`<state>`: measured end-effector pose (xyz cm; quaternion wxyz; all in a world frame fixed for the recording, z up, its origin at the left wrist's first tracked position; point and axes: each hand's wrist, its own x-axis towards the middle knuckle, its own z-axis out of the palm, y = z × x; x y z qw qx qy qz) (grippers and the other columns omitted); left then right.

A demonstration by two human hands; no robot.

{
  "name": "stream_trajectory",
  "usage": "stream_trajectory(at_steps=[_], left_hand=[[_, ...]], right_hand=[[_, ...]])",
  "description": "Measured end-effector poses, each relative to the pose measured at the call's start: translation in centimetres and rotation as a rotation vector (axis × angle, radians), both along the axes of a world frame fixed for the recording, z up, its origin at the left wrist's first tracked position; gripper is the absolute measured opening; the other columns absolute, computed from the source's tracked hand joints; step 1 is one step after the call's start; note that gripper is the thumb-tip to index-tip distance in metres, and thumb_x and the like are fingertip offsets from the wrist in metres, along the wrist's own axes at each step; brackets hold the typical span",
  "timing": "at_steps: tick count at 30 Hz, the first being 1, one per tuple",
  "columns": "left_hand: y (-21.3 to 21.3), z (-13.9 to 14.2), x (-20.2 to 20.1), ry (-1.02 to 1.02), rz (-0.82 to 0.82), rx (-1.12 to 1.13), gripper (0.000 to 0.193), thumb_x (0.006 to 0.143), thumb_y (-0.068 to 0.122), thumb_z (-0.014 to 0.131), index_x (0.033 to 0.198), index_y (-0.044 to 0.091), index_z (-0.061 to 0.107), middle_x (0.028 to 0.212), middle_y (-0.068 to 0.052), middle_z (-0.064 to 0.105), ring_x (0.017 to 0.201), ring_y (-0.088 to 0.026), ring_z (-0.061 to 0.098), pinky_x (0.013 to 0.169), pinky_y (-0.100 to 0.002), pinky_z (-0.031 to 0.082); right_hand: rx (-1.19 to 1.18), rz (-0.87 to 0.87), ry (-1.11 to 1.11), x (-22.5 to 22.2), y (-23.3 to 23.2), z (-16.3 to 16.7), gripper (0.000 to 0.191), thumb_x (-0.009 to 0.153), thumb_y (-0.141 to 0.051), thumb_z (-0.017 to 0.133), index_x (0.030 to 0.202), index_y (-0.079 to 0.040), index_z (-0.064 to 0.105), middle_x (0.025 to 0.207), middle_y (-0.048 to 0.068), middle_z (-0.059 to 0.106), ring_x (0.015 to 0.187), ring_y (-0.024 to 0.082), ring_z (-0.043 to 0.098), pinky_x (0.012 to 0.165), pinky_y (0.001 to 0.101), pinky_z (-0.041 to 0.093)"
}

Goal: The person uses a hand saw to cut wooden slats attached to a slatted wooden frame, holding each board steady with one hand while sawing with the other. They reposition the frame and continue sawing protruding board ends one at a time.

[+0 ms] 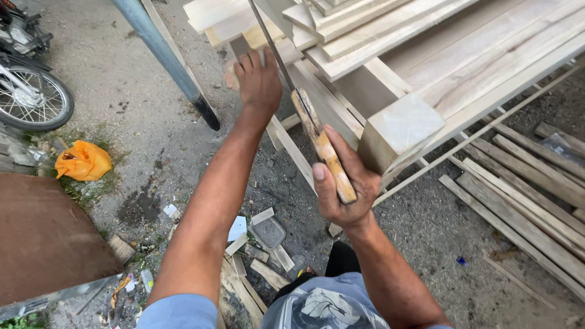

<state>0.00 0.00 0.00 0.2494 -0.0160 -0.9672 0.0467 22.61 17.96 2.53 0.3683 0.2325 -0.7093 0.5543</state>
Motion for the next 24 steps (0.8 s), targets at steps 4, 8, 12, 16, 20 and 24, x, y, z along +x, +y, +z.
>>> stream_trajectory(at_steps=[4, 8, 12, 16, 20, 24], left_hand=[[0.2, 0.6, 3.1, -0.069, -0.102, 0.106, 0.061, 0.090, 0.017, 0.060, 0.144, -0.007, 0.046, 0.122, -0.024, 0.053, 0.115, -0.038, 0.048, 0.101, -0.050, 0.036], [-0.3, 0.8, 2.1, -0.284, -0.037, 0.223, 0.058, 0.080, 0.023, 0.068, 0.126, -0.010, 0.054, 0.118, -0.021, 0.054, 0.112, -0.033, 0.049, 0.101, -0.046, 0.037], [-1.5, 0.6, -1.3, -0.279, -0.038, 0.191, 0.050, 0.088, 0.019, 0.065, 0.129, -0.007, 0.055, 0.114, -0.028, 0.059, 0.102, -0.037, 0.059, 0.091, -0.057, 0.043], [-1.2, 0.1, -0.9, -0.321, -0.117, 0.202, 0.058, 0.079, 0.024, 0.075, 0.125, -0.006, 0.057, 0.109, -0.025, 0.062, 0.102, -0.037, 0.060, 0.092, -0.055, 0.046], [-1.4, -0.3, -0.4, -0.282, -0.106, 0.176, 0.071, 0.078, 0.030, 0.082, 0.130, -0.009, 0.055, 0.104, -0.026, 0.064, 0.098, -0.037, 0.061, 0.090, -0.052, 0.048], [-1.1, 0.2, -0.1, -0.245, -0.119, 0.159, 0.056, 0.085, 0.029, 0.083, 0.126, -0.005, 0.063, 0.112, -0.022, 0.064, 0.102, -0.034, 0.062, 0.094, -0.053, 0.048]], right_hand=[[-0.003, 0.015, -0.003, 0.0, 0.4, -0.8, 0.043, 0.103, -0.020, 0.062, 0.136, 0.007, 0.062, 0.105, 0.016, 0.077, 0.088, 0.016, 0.072, 0.080, 0.0262, 0.057], [0.014, 0.023, 0.051, -0.5, -0.2, -1.7, 0.044, 0.106, -0.024, 0.064, 0.139, 0.005, 0.061, 0.107, 0.017, 0.076, 0.091, 0.018, 0.074, 0.088, 0.0291, 0.058], [-0.064, 0.100, 0.040, -1.6, -1.0, -2.1, 0.045, 0.107, -0.026, 0.064, 0.141, 0.003, 0.060, 0.107, 0.015, 0.077, 0.087, 0.016, 0.075, 0.084, 0.0286, 0.063], [-0.035, 0.103, 0.038, -1.4, 0.2, -1.6, 0.045, 0.103, -0.023, 0.066, 0.140, 0.003, 0.059, 0.092, 0.009, 0.079, 0.072, 0.008, 0.071, 0.069, 0.0241, 0.061], [-0.016, 0.139, 0.010, -0.7, 0.5, -1.2, 0.044, 0.106, -0.019, 0.063, 0.143, 0.004, 0.056, 0.089, 0.006, 0.077, 0.068, 0.005, 0.070, 0.063, 0.0215, 0.058], [-0.033, 0.127, 0.015, 0.2, 0.5, -0.2, 0.045, 0.108, -0.020, 0.064, 0.144, 0.005, 0.055, 0.099, 0.010, 0.077, 0.072, 0.007, 0.072, 0.065, 0.0207, 0.060]])
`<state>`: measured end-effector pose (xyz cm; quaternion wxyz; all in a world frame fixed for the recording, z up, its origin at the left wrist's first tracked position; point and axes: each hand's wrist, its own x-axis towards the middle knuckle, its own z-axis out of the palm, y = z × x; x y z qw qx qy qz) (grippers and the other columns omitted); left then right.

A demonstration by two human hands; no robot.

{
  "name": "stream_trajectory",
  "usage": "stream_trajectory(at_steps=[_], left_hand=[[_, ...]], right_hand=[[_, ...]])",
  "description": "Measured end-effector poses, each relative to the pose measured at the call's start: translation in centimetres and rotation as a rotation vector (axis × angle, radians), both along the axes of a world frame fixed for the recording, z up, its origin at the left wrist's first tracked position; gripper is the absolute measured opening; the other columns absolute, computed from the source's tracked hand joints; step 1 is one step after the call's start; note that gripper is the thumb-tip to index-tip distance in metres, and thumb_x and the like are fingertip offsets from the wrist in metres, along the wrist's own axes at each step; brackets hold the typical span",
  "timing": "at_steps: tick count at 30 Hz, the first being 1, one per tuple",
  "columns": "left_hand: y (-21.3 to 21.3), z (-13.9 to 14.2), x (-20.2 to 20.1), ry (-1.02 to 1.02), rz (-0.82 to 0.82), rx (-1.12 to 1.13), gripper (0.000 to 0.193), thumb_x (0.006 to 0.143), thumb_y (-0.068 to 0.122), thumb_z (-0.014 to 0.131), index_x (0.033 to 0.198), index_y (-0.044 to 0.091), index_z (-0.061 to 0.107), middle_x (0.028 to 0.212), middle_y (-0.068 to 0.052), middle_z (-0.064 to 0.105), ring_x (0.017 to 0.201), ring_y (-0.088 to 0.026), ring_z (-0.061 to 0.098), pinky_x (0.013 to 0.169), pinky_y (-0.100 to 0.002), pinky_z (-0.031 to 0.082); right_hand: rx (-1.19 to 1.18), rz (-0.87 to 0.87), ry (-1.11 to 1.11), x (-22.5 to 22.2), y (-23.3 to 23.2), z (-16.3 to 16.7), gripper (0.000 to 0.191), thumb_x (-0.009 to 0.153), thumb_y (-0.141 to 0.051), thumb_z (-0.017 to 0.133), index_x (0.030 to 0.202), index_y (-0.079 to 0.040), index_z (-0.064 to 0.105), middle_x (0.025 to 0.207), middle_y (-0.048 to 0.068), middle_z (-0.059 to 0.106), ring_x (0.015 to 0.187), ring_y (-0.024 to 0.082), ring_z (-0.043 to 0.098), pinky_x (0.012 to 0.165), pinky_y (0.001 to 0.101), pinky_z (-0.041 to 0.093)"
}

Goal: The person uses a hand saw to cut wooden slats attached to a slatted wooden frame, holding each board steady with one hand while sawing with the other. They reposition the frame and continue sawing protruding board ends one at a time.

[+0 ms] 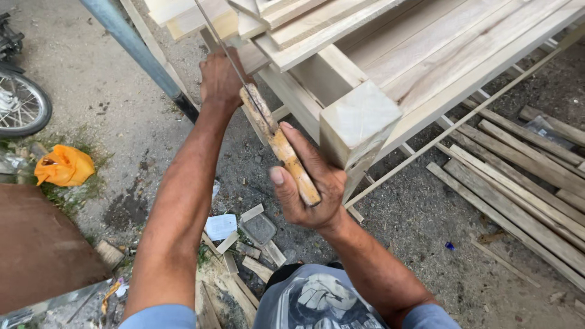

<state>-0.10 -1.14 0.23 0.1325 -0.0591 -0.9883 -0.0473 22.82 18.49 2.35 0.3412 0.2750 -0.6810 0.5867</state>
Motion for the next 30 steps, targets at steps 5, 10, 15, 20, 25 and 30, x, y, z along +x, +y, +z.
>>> stream_trajectory(at_steps=[5, 10, 15, 20, 25, 30], left_hand=[[0.4, -1.0, 0.7, -0.110, 0.039, -0.049, 0.059, 0.087, 0.026, 0.078, 0.127, -0.011, 0.056, 0.116, -0.026, 0.057, 0.100, -0.037, 0.059, 0.091, -0.052, 0.048], [-0.2, -0.8, 0.1, -0.076, 0.022, -0.047, 0.049, 0.082, 0.015, 0.071, 0.123, -0.010, 0.060, 0.114, -0.023, 0.059, 0.104, -0.035, 0.060, 0.094, -0.052, 0.048], [-0.1, 0.4, -0.9, -0.162, 0.025, -0.004, 0.058, 0.078, 0.034, 0.073, 0.114, -0.010, 0.063, 0.107, -0.022, 0.057, 0.093, -0.035, 0.058, 0.088, -0.050, 0.049], [-0.2, 0.9, -2.0, -0.251, 0.095, 0.282, 0.045, 0.097, 0.048, 0.059, 0.099, 0.004, 0.069, 0.088, -0.008, 0.057, 0.065, -0.016, 0.052, 0.061, -0.039, 0.046], [-0.5, 0.5, -4.1, -0.194, 0.072, 0.360, 0.031, 0.098, 0.031, 0.054, 0.116, 0.011, 0.068, 0.073, -0.005, 0.063, 0.049, -0.014, 0.048, 0.042, -0.031, 0.042], [-1.3, 0.0, -5.6, -0.156, 0.123, 0.371, 0.037, 0.095, 0.038, 0.069, 0.115, 0.007, 0.071, 0.087, -0.010, 0.073, 0.060, -0.017, 0.064, 0.051, -0.031, 0.051]], right_hand=[[-0.028, -0.029, 0.043, 0.0, -0.7, -0.2, 0.045, 0.109, -0.023, 0.063, 0.144, 0.004, 0.056, 0.101, 0.011, 0.077, 0.080, 0.010, 0.073, 0.075, 0.0240, 0.061], [-0.026, -0.044, 0.029, -0.3, -1.1, -1.8, 0.044, 0.112, -0.025, 0.060, 0.145, 0.004, 0.057, 0.106, 0.015, 0.076, 0.090, 0.016, 0.073, 0.090, 0.0303, 0.059], [-0.029, -0.088, -0.087, -1.5, -1.0, -3.6, 0.046, 0.103, -0.027, 0.060, 0.136, 0.005, 0.064, 0.093, 0.010, 0.077, 0.074, 0.012, 0.065, 0.076, 0.0297, 0.056], [-0.067, 0.017, -0.031, -2.4, -1.7, -5.3, 0.048, 0.111, -0.033, 0.057, 0.144, 0.001, 0.057, 0.094, 0.008, 0.071, 0.073, 0.010, 0.063, 0.069, 0.0276, 0.055], [-0.206, 0.226, -0.042, -3.0, -2.3, -6.6, 0.051, 0.108, -0.032, 0.059, 0.144, 0.003, 0.052, 0.066, -0.003, 0.066, 0.049, 0.001, 0.053, 0.049, 0.0238, 0.049], [-0.137, 0.249, -0.033, -3.8, -2.3, -6.4, 0.053, 0.113, -0.028, 0.056, 0.153, 0.003, 0.042, 0.079, 0.002, 0.069, 0.059, 0.003, 0.058, 0.050, 0.0226, 0.051]])
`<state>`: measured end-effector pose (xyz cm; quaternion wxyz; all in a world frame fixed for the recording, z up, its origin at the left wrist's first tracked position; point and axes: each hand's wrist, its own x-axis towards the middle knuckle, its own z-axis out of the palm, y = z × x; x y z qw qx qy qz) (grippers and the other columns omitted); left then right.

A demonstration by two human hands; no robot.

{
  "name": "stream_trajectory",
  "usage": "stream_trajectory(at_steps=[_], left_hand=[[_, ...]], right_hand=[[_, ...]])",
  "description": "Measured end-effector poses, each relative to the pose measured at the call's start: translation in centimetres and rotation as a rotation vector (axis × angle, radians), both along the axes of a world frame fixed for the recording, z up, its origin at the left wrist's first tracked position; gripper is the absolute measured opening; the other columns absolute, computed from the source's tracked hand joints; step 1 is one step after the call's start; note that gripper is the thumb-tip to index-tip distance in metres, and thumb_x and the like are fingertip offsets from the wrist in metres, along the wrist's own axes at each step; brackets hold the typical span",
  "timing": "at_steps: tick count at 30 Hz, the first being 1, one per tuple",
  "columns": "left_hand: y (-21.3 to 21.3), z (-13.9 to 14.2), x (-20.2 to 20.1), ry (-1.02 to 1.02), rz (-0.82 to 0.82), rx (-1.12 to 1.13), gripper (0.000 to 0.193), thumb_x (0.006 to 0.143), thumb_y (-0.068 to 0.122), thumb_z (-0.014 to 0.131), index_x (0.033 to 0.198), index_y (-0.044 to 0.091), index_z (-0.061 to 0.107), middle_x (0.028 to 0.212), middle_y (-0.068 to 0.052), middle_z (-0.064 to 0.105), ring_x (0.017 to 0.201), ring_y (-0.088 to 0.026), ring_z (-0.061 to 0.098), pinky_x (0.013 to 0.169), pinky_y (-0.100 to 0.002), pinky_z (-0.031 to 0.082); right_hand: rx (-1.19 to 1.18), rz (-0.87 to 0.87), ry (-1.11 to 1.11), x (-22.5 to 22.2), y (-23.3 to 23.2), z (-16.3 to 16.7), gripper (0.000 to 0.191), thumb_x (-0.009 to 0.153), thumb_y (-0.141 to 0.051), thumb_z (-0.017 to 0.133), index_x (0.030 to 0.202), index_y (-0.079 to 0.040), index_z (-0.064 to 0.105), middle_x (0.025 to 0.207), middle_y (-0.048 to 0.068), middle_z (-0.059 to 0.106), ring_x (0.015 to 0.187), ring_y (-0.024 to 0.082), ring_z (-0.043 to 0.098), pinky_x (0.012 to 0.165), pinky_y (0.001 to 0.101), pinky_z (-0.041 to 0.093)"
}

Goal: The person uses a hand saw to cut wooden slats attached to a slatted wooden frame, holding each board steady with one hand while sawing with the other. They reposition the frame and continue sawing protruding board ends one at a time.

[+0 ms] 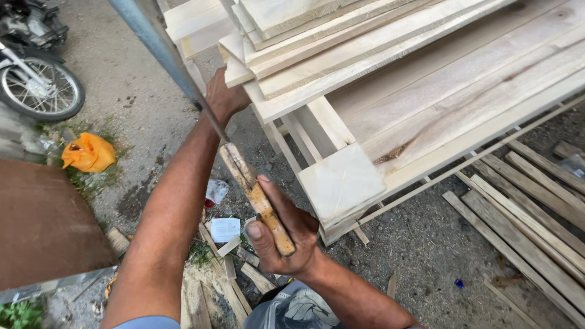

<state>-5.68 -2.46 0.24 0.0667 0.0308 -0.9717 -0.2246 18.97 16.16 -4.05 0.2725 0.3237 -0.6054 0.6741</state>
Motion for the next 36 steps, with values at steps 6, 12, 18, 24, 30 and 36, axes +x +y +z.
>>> stream_trajectory(at_steps=[6, 12, 18, 24, 30, 36], left_hand=[[0.3, -0.1, 0.2, -0.024, 0.123, 0.005, 0.045, 0.084, 0.037, 0.079, 0.114, 0.006, 0.067, 0.098, -0.013, 0.071, 0.082, -0.025, 0.071, 0.082, -0.038, 0.058], [2.2, -0.6, 1.0, 0.183, 0.052, -0.293, 0.042, 0.072, 0.022, 0.082, 0.110, 0.010, 0.071, 0.085, -0.009, 0.076, 0.073, -0.023, 0.070, 0.074, -0.044, 0.052], [1.6, -2.1, 0.3, 0.134, 0.105, -0.129, 0.023, 0.094, 0.024, 0.058, 0.080, 0.013, 0.072, 0.067, -0.007, 0.068, 0.051, -0.023, 0.061, 0.050, -0.039, 0.046], [2.1, -0.9, 0.1, 0.103, 0.146, -0.036, 0.024, 0.084, 0.036, 0.064, 0.083, 0.012, 0.071, 0.070, -0.007, 0.070, 0.058, -0.022, 0.065, 0.057, -0.043, 0.054], [3.0, 0.8, 0.3, -0.051, 0.133, -0.038, 0.043, 0.070, 0.037, 0.083, 0.102, 0.012, 0.071, 0.092, -0.011, 0.073, 0.082, -0.027, 0.074, 0.072, -0.044, 0.061], [2.8, 0.6, -0.4, 0.166, 0.179, -0.060, 0.043, 0.072, 0.026, 0.080, 0.110, 0.009, 0.070, 0.100, -0.016, 0.070, 0.091, -0.033, 0.071, 0.081, -0.045, 0.054]], right_hand=[[0.001, -0.020, -0.022, 0.5, 0.6, 0.6, 0.056, 0.112, -0.023, 0.057, 0.153, 0.010, 0.038, 0.076, 0.003, 0.064, 0.061, 0.007, 0.061, 0.055, 0.0240, 0.052], [0.058, -0.068, 0.012, 1.7, 2.2, -0.3, 0.057, 0.111, -0.025, 0.056, 0.148, 0.015, 0.041, 0.075, 0.004, 0.065, 0.062, 0.009, 0.063, 0.058, 0.0230, 0.054], [0.155, -0.134, -0.027, 3.4, 3.8, 0.0, 0.055, 0.111, -0.026, 0.051, 0.145, 0.017, 0.041, 0.080, 0.009, 0.071, 0.067, 0.009, 0.069, 0.063, 0.0211, 0.058], [0.194, -0.192, -0.053, 4.0, 4.1, 1.1, 0.056, 0.109, -0.025, 0.051, 0.144, 0.018, 0.042, 0.081, 0.011, 0.072, 0.072, 0.014, 0.071, 0.072, 0.0263, 0.060], [0.076, -0.101, 0.000, 2.3, 3.2, 1.1, 0.055, 0.107, -0.023, 0.053, 0.141, 0.018, 0.042, 0.068, 0.006, 0.068, 0.061, 0.010, 0.067, 0.061, 0.0257, 0.059], [0.089, -0.082, 0.066, 1.5, 3.6, 0.4, 0.052, 0.110, -0.021, 0.052, 0.141, 0.019, 0.040, 0.067, 0.006, 0.065, 0.058, 0.011, 0.064, 0.056, 0.0268, 0.055]])
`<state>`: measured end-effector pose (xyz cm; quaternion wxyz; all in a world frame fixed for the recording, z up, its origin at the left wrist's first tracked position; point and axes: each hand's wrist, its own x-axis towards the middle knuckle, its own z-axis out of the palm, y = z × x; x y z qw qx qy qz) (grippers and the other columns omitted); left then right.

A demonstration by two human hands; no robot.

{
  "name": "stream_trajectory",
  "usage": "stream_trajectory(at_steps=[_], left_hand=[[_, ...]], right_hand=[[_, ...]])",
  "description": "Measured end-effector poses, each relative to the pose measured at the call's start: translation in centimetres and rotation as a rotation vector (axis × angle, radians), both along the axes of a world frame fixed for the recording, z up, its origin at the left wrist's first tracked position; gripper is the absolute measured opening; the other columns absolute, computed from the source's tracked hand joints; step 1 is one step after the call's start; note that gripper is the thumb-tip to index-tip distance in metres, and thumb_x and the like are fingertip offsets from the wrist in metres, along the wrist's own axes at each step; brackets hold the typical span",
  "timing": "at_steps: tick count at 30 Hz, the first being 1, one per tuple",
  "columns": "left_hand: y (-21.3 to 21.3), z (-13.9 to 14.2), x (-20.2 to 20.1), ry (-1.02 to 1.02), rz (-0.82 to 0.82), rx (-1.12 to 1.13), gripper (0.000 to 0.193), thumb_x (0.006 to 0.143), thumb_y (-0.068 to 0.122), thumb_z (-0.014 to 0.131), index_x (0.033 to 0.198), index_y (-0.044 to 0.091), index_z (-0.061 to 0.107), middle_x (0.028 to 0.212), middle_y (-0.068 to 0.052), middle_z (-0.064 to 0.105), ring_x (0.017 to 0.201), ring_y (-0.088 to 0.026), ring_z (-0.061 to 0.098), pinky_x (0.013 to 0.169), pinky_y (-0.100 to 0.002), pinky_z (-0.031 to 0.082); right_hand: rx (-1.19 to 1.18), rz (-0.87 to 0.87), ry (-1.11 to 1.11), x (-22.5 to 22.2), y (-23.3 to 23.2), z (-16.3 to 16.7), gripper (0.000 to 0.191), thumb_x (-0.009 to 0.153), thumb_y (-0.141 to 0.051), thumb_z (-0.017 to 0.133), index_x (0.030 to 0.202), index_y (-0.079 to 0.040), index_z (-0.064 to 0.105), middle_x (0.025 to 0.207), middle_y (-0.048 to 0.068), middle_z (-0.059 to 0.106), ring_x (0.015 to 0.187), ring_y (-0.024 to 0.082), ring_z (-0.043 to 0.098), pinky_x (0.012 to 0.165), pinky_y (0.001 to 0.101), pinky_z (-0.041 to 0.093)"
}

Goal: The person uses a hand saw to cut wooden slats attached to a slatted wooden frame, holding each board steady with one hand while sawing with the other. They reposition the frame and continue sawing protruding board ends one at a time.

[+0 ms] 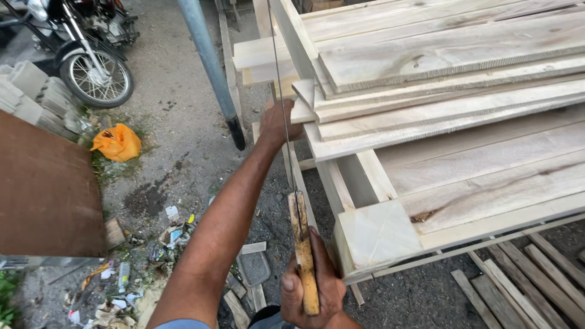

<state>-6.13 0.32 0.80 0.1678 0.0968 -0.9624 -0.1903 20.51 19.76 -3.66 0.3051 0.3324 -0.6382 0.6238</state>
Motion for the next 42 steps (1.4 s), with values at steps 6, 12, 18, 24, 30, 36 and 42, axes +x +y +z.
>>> stream_trajectory(at_steps=[6, 12, 18, 24, 30, 36, 42], left_hand=[[0.2, 0.2, -0.2, -0.143, 0.070, 0.151, 0.037, 0.085, 0.037, 0.076, 0.110, 0.010, 0.070, 0.100, -0.012, 0.074, 0.096, -0.029, 0.072, 0.087, -0.044, 0.054], [1.1, 0.2, 0.0, 0.157, -0.013, 1.388, 0.052, 0.098, 0.045, 0.058, 0.120, -0.001, 0.063, 0.116, -0.028, 0.070, 0.105, -0.038, 0.079, 0.087, -0.045, 0.061], [1.4, 0.7, 1.8, 0.280, -0.752, 1.416, 0.073, 0.103, 0.056, 0.035, 0.148, -0.002, 0.036, 0.137, -0.028, 0.057, 0.119, -0.030, 0.069, 0.094, -0.040, 0.058], [2.6, 0.4, 1.8, 0.282, -0.395, 1.211, 0.065, 0.103, 0.049, 0.039, 0.138, -0.007, 0.047, 0.126, -0.033, 0.062, 0.108, -0.036, 0.072, 0.084, -0.041, 0.062], [1.7, -0.5, 0.3, 0.320, -0.220, 1.572, 0.057, 0.103, 0.037, 0.046, 0.135, -0.010, 0.051, 0.123, -0.033, 0.064, 0.103, -0.038, 0.072, 0.082, -0.045, 0.064], [1.4, -1.0, 0.1, 0.301, -0.108, 1.584, 0.051, 0.103, 0.030, 0.051, 0.134, -0.009, 0.050, 0.124, -0.032, 0.064, 0.103, -0.037, 0.073, 0.081, -0.045, 0.063], [1.4, -1.0, -0.1, 0.323, -0.076, 1.662, 0.046, 0.101, 0.025, 0.055, 0.133, -0.007, 0.048, 0.125, -0.031, 0.064, 0.101, -0.035, 0.074, 0.079, -0.044, 0.062]], right_hand=[[-0.050, 0.023, 0.003, -0.4, -0.5, -1.3, 0.053, 0.110, -0.021, 0.053, 0.146, 0.016, 0.040, 0.069, 0.005, 0.067, 0.058, 0.007, 0.064, 0.051, 0.0245, 0.055], [-0.165, 0.130, 0.018, -0.6, -0.8, -1.4, 0.053, 0.108, -0.017, 0.055, 0.146, 0.017, 0.039, 0.093, 0.020, 0.079, 0.053, 0.005, 0.058, 0.044, 0.0229, 0.050], [-0.057, 0.085, 0.009, 0.1, 1.1, -0.4, 0.060, 0.110, -0.019, 0.061, 0.152, 0.017, 0.038, 0.106, 0.022, 0.075, 0.084, 0.020, 0.077, 0.074, 0.0315, 0.062], [-0.051, 0.078, -0.024, 0.3, 1.7, -0.4, 0.061, 0.106, -0.018, 0.062, 0.146, 0.021, 0.039, 0.113, 0.032, 0.073, 0.090, 0.025, 0.081, 0.077, 0.0300, 0.065], [-0.036, 0.101, -0.183, 0.8, 1.5, -0.6, 0.062, 0.102, -0.020, 0.062, 0.144, 0.021, 0.042, 0.075, 0.012, 0.074, 0.068, 0.014, 0.076, 0.063, 0.0252, 0.062], [-0.029, 0.050, -0.064, 0.4, 1.0, -0.2, 0.059, 0.107, -0.020, 0.059, 0.145, 0.020, 0.039, 0.089, 0.019, 0.075, 0.075, 0.015, 0.077, 0.067, 0.0265, 0.062], [-0.028, 0.027, -0.071, -0.8, -0.5, 0.1, 0.058, 0.105, -0.019, 0.061, 0.143, 0.020, 0.042, 0.073, 0.009, 0.070, 0.066, 0.012, 0.073, 0.060, 0.0257, 0.059]])
